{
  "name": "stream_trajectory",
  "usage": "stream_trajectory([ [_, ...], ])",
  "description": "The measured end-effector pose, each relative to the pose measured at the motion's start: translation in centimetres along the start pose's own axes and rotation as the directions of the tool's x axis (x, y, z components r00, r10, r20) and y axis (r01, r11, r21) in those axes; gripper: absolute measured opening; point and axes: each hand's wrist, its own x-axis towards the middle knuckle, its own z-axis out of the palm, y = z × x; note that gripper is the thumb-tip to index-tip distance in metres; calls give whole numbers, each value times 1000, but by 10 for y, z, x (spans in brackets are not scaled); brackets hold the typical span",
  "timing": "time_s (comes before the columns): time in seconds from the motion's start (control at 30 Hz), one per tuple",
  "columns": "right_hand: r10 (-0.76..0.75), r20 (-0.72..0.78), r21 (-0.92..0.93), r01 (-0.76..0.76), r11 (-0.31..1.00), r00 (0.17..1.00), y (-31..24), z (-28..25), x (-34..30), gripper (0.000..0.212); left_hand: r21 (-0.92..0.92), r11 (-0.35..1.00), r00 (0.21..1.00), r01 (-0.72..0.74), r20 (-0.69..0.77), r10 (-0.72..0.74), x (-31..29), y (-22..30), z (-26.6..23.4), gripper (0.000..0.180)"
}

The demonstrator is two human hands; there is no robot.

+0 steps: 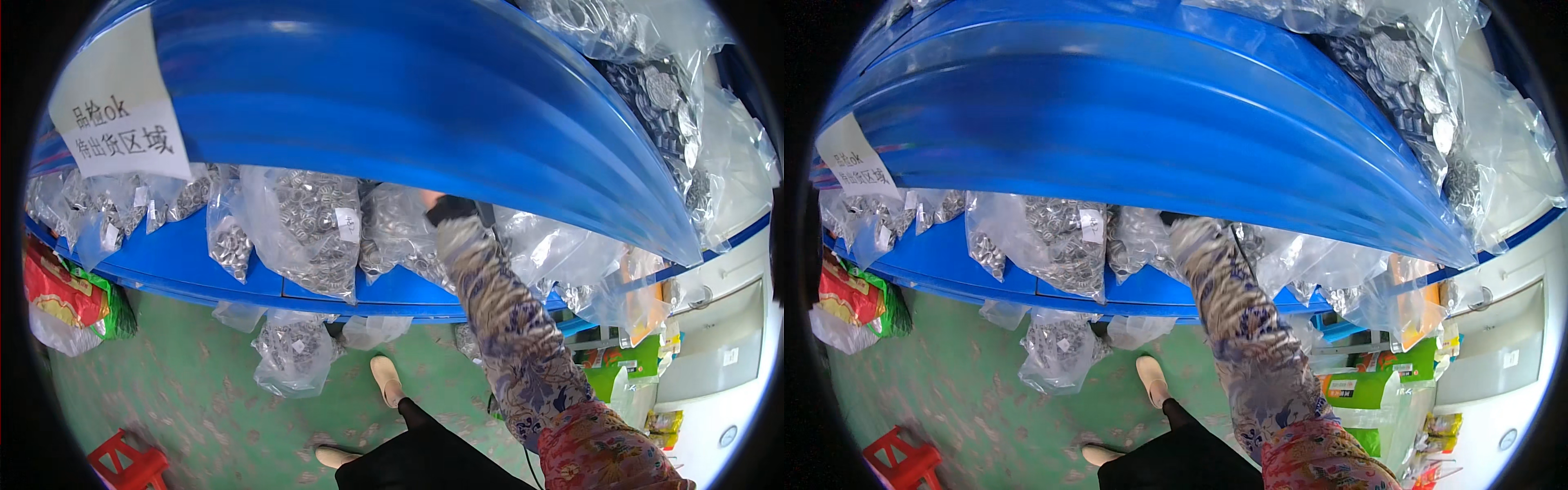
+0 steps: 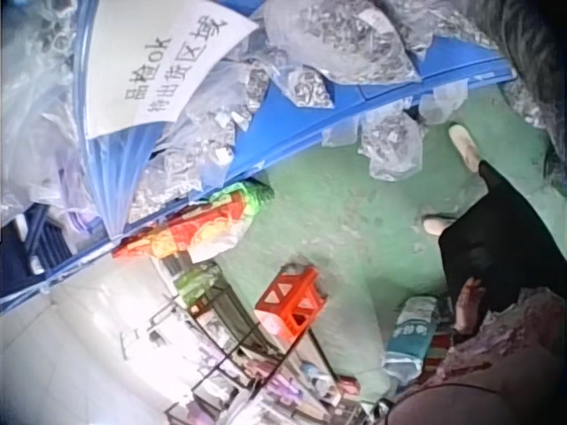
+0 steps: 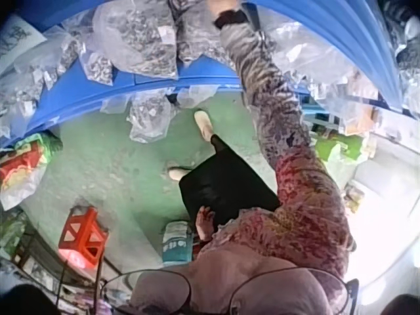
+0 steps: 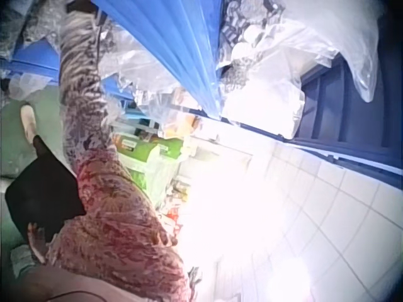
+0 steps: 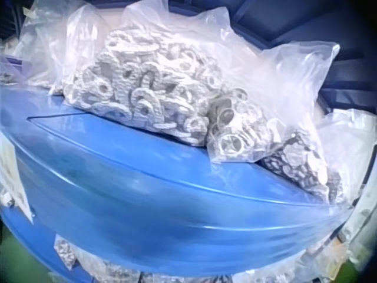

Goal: The recorder weighs and counts small metal parts using a digital scale and organizes them into trays and bags.

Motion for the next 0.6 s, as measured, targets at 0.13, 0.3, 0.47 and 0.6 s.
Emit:
stream_trajectory([
  [0.13, -162, 137, 376, 100, 921, 977, 9, 21, 3, 13, 16, 1000, 999, 13, -39, -12, -1, 5, 0, 40],
  [0.3, -379, 77, 590, 264, 763, 922, -75, -18, -10, 14, 32, 999, 999, 8, -36, -7, -3, 12, 1, 40],
  [0.47, -404, 93, 548, 292, 784, 910, -33, -8, -15, 16, 55, 998, 996, 18, -83, -14, 4, 13, 1, 40],
  [0.6, -278, 195, 382, 188, 905, 941, 73, 20, -17, 17, 55, 998, 996, 25, -87, -20, -3, 13, -6, 39],
])
